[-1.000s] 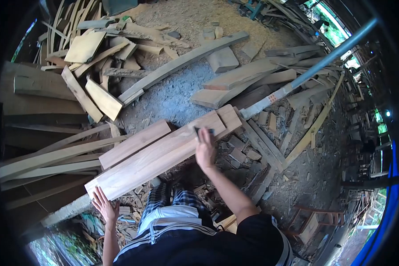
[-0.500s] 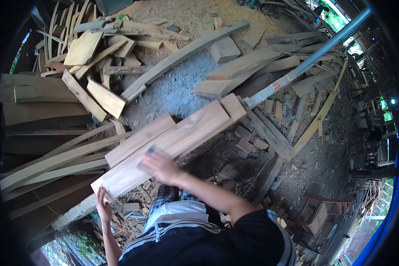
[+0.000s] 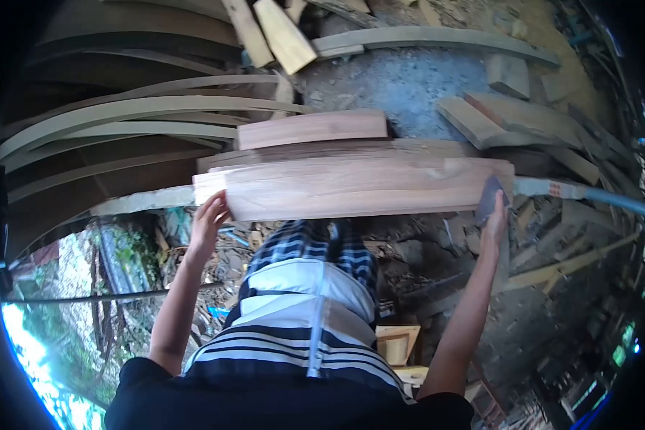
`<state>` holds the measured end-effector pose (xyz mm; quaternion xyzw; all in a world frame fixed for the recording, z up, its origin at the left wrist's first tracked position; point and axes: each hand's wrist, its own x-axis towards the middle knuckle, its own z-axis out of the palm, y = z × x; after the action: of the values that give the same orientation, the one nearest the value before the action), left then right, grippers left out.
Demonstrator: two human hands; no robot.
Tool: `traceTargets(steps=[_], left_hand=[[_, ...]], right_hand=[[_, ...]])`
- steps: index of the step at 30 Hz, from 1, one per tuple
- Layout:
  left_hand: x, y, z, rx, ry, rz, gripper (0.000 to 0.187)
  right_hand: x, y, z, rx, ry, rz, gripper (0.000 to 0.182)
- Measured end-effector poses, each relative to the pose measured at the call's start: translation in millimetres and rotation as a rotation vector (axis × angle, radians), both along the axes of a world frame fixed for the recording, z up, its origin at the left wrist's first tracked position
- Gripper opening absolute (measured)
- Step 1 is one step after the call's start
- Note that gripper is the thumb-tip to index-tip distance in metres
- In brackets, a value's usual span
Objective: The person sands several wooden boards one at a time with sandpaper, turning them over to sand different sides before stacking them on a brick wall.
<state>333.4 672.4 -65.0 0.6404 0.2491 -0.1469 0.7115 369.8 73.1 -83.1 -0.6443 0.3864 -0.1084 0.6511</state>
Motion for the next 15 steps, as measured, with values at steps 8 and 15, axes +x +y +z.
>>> traceTargets(steps=[8,15], left_hand=[[17,-35,22,0.116,0.206,0.012,0.052],[46,-29,50,0.331,0.241,-0.130,0.070]], right_hand=[[9,-10,12,0.074,0.039,-0.036,0.043],[-4,22,30,0.078,0.041,-0.173,0.049]])
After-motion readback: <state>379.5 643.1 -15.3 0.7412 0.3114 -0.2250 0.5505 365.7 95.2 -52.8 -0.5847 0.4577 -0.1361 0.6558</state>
